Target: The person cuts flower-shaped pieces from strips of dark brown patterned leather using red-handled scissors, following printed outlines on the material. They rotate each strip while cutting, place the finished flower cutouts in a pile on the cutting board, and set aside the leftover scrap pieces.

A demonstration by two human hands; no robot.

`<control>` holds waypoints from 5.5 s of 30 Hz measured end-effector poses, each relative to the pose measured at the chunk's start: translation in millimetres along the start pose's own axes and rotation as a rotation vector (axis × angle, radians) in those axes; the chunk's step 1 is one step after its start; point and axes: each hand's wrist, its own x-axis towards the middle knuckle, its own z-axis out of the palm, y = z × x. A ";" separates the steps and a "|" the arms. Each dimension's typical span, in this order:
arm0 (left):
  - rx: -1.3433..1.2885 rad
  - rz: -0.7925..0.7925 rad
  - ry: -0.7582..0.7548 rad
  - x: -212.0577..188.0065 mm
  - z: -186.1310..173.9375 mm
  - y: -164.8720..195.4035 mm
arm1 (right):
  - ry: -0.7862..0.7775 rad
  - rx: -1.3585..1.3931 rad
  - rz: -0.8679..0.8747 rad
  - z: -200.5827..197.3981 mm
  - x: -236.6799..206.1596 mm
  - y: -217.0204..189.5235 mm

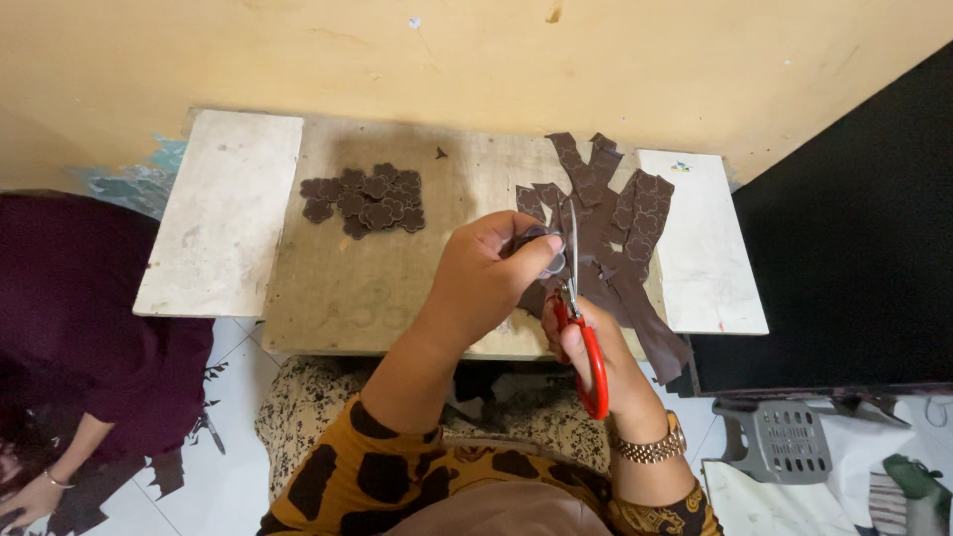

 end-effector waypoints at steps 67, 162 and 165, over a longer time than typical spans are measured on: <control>-0.021 0.002 0.060 9.9 -9.6 6.5 | -0.024 -0.002 -0.012 12.3 17.6 -8.1; 0.200 0.015 0.051 -3.6 -5.9 18.7 | -0.054 0.018 0.008 -3.3 8.9 -5.3; 0.195 0.023 0.060 -3.0 -6.2 18.5 | -0.034 0.046 0.046 -3.0 8.6 -4.9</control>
